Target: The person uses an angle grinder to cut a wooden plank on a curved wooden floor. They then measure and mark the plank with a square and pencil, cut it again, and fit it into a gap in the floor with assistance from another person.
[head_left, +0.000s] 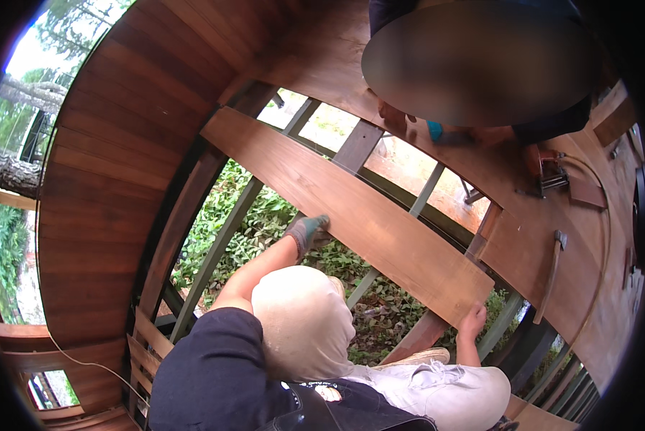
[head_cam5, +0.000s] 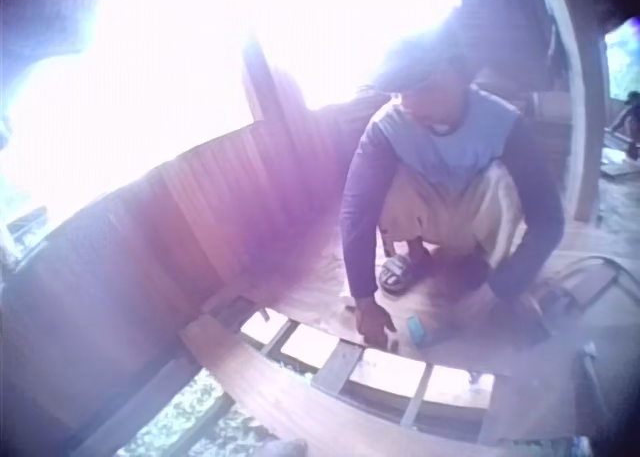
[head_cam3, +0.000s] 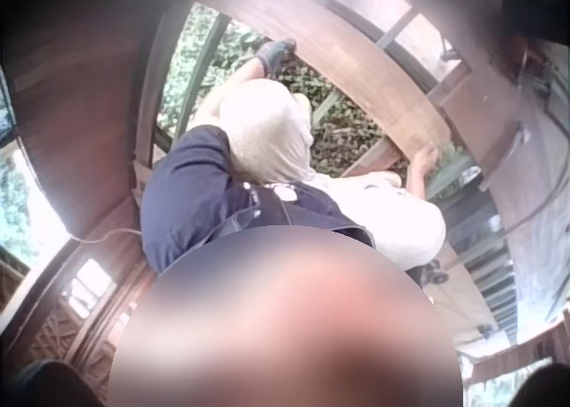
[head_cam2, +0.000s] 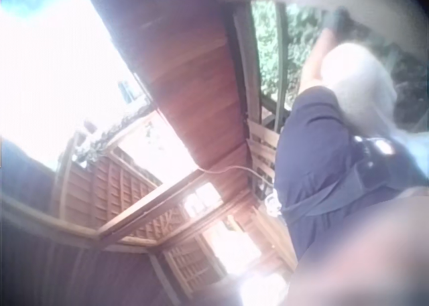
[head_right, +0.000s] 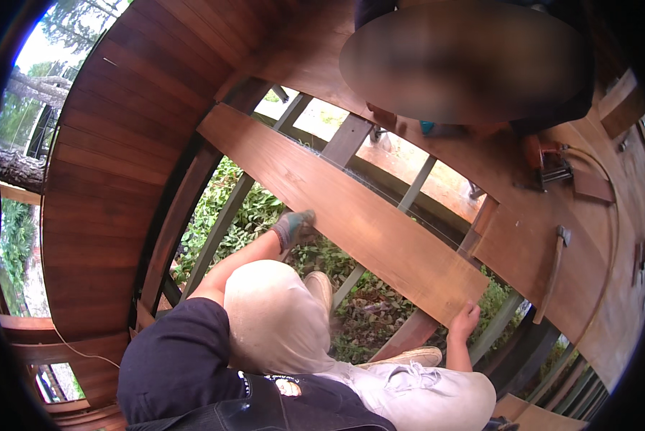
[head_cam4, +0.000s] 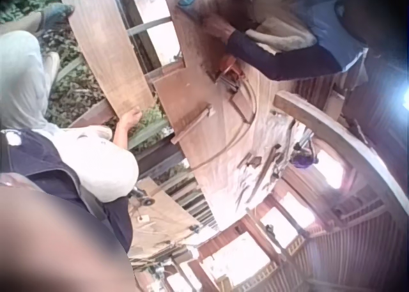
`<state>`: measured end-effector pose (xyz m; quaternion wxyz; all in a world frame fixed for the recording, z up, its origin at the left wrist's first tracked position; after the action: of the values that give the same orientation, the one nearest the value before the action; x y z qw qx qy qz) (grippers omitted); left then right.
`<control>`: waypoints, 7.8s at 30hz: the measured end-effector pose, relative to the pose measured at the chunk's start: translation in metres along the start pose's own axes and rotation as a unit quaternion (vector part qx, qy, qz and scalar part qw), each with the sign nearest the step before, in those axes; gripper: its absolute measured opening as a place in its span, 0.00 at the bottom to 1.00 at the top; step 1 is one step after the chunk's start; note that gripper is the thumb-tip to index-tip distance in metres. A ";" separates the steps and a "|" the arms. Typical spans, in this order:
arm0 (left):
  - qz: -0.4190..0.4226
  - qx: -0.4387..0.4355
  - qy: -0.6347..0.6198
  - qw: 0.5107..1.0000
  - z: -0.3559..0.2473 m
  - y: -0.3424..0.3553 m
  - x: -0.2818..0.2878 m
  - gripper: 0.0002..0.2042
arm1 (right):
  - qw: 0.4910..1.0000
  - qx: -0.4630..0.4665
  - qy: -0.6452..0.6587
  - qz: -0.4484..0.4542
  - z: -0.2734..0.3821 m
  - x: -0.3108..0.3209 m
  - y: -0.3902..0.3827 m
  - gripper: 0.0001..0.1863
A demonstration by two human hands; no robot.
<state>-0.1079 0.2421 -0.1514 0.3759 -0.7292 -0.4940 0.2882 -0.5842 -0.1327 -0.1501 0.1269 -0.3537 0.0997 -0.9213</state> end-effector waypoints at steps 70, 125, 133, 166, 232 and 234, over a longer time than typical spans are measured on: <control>0.024 -0.035 -0.039 0.998 0.025 0.044 -0.049 0.08 | 0.837 0.224 -0.368 0.336 0.113 -0.086 -0.053 0.58; 0.146 -0.034 0.038 0.988 -0.034 0.100 -0.151 0.10 | 0.847 0.407 -0.327 0.102 0.163 -0.065 0.060 0.32; 0.085 -0.047 -0.002 0.995 -0.033 0.089 -0.150 0.11 | 0.840 0.412 -0.339 0.098 0.154 -0.066 0.058 0.32; 0.074 -0.041 -0.016 0.996 -0.029 0.068 -0.164 0.09 | 0.838 0.424 -0.330 0.092 0.147 -0.065 0.054 0.33; 0.078 -0.134 -0.171 0.973 -0.046 0.127 -0.169 0.18 | 0.778 0.281 -0.519 0.217 0.184 -0.080 0.092 0.43; 0.071 -0.099 -0.176 0.977 -0.043 0.126 -0.168 0.19 | 0.781 0.276 -0.502 0.249 0.189 -0.074 0.096 0.41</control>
<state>-0.0683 0.0441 -0.2244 0.1875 -0.7341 -0.5251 0.3875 -0.3876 -0.2184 -0.0852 0.4759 -0.6791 -0.1522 -0.5378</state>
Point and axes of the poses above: each hand's wrist, its own y-axis towards the middle knuckle, its own x-axis out of the back of the hand, z = x × y, the point moved 8 cm from there along y, towards the middle knuckle, and after that the axes turned 3 degrees about -x, right-handed, at the moved point
